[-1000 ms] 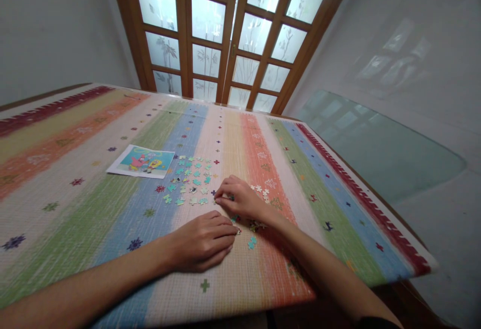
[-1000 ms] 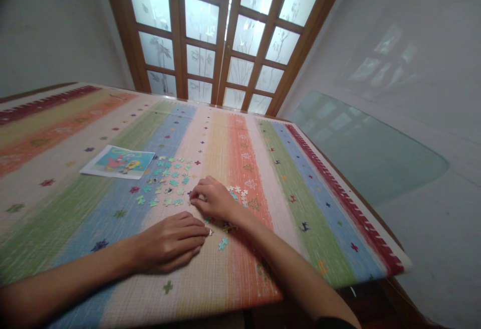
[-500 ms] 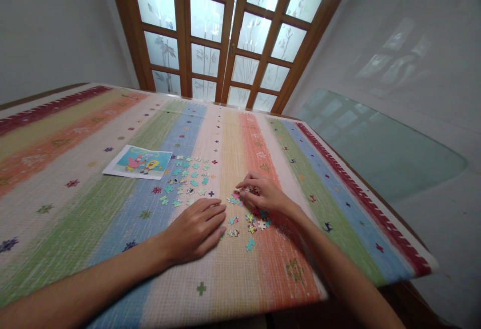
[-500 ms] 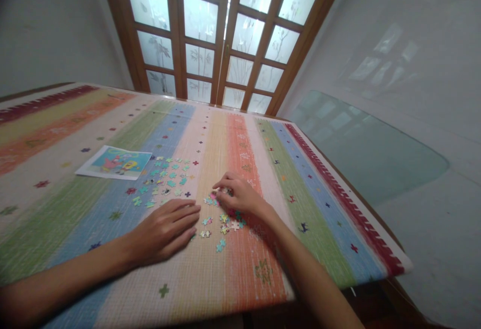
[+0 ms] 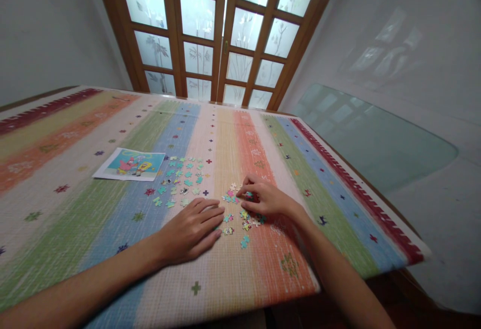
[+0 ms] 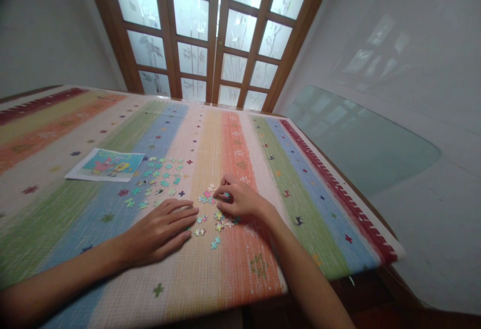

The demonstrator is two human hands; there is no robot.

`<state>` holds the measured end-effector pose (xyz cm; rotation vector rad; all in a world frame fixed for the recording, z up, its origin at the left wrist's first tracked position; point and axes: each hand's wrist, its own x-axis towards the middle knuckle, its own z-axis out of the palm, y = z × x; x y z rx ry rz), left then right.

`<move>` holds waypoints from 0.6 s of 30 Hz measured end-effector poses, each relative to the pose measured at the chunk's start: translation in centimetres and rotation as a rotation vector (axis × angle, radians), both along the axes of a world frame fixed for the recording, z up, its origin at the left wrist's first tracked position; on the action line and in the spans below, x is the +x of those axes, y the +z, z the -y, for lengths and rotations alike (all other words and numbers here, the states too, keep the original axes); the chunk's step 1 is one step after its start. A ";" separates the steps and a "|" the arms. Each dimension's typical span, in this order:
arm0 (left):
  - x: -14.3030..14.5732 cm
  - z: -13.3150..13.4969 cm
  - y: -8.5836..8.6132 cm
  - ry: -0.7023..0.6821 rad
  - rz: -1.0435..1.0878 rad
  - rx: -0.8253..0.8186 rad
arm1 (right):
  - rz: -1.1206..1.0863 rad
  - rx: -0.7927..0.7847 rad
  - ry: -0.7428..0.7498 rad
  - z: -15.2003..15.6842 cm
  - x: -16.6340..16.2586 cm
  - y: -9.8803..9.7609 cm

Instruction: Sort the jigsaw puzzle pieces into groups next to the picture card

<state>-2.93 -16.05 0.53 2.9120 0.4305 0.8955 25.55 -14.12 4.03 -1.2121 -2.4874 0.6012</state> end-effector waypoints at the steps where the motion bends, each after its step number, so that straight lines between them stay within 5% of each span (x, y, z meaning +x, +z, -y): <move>1: 0.0 0.0 0.0 -0.009 -0.007 -0.001 | 0.003 -0.007 -0.002 0.0 0.1 0.0; 18: 0.0 -0.1 -0.2 0.018 0.002 -0.001 | 0.002 0.040 -0.086 -0.3 -0.3 -1.0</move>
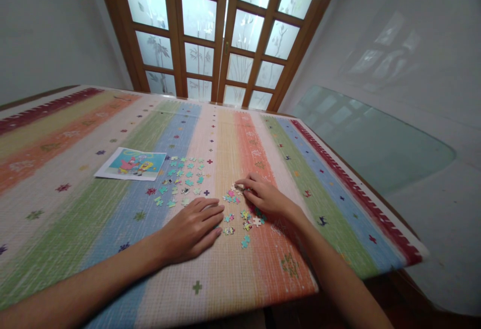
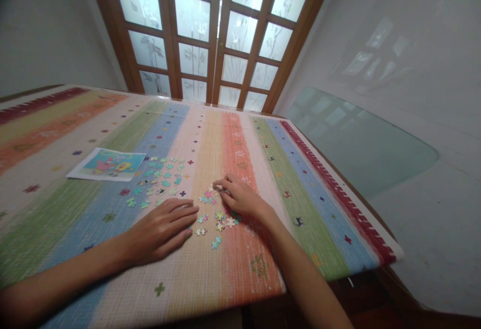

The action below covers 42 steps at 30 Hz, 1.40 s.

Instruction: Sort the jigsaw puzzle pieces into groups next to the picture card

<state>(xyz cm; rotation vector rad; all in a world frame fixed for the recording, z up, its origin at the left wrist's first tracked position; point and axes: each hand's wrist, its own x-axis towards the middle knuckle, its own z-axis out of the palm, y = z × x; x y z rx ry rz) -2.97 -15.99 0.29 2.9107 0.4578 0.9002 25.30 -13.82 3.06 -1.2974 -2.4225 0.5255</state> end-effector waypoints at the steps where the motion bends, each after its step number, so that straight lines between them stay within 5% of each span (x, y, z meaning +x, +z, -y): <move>1: 0.0 0.0 0.0 -0.006 0.004 -0.003 | 0.008 0.008 -0.009 -0.1 0.1 -0.1; 30: 0.1 -0.1 0.0 -0.051 -0.023 -0.031 | -0.140 0.024 -0.102 -1.8 -1.2 -1.2; 42: 0.1 -0.2 0.2 -0.052 -0.027 -0.026 | -0.288 0.224 -0.209 -2.6 -1.4 -2.3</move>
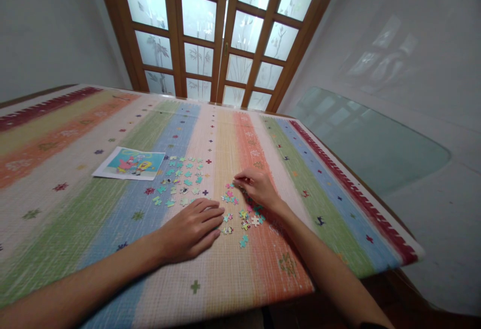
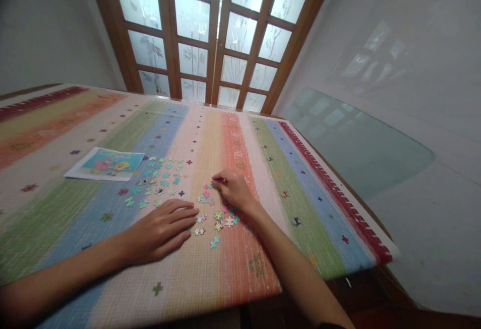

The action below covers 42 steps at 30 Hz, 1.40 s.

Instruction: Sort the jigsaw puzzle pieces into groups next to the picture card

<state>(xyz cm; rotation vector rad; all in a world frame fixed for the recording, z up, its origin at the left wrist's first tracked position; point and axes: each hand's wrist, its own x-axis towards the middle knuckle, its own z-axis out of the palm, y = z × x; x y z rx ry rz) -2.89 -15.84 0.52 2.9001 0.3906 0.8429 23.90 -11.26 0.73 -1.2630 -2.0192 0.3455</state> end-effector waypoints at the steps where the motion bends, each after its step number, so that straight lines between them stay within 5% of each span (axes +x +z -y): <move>1: 0.0 0.0 0.0 0.000 -0.001 -0.002 | -0.007 0.007 -0.005 -0.1 0.1 0.0; 7: 0.0 0.1 -0.2 -0.003 0.006 -0.009 | 0.003 0.018 -0.038 -0.6 0.7 -0.4; 14: -0.1 0.1 0.0 0.004 -0.007 0.003 | 0.194 0.040 0.106 -0.8 2.2 0.6; 23: 0.0 0.1 -0.2 -0.004 -0.006 -0.022 | 0.271 -0.074 0.112 0.2 3.1 1.6; 32: -0.1 0.0 -0.3 -0.002 0.007 -0.028 | 0.270 0.022 -0.096 -0.6 4.3 1.0; 42: 0.0 0.1 0.1 -0.009 0.007 -0.022 | 0.305 -0.152 0.112 -0.1 5.9 2.3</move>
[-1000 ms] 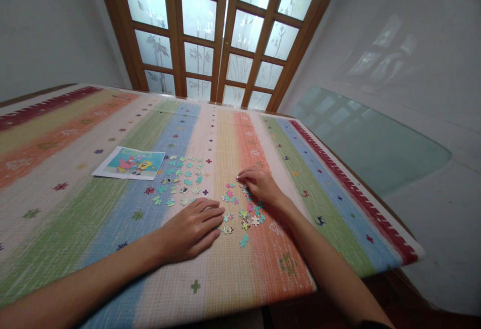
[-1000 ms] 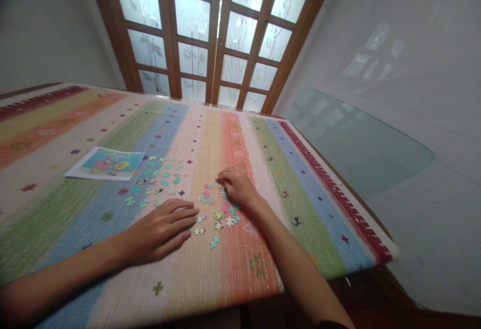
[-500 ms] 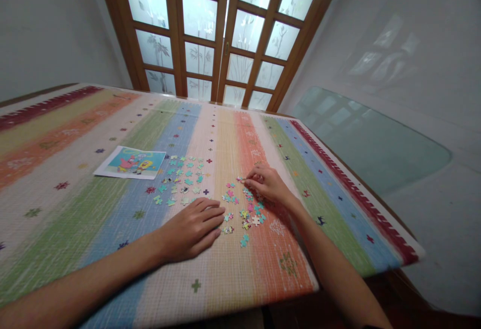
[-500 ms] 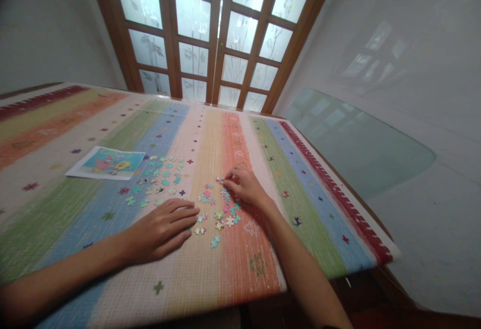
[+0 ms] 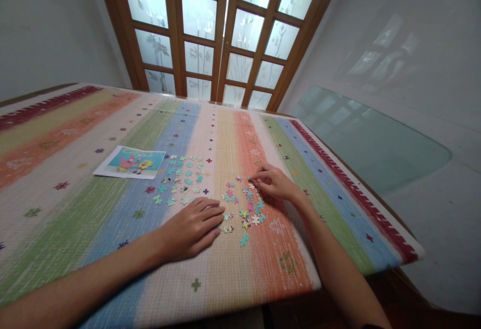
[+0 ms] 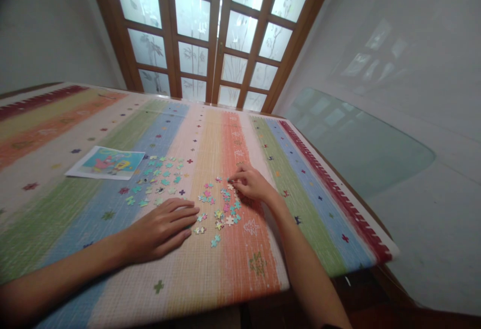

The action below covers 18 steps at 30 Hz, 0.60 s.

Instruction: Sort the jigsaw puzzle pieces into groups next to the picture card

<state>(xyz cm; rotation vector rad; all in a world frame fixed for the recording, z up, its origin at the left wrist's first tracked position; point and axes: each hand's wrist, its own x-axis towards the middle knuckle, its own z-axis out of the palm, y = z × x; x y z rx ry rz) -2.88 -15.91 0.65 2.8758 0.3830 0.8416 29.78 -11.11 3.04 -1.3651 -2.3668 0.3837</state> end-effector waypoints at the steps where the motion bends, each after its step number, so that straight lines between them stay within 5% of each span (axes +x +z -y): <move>1: 0.0 0.0 0.0 0.000 0.003 0.004 | -0.005 -0.030 0.023 0.1 0.0 0.1; 13: -0.1 -0.1 -0.3 -0.005 0.003 -0.001 | -0.126 -0.231 -0.024 0.1 0.8 0.1; 18: 0.0 -0.1 -0.2 -0.003 0.002 0.002 | -0.097 -0.112 -0.051 0.1 1.3 0.6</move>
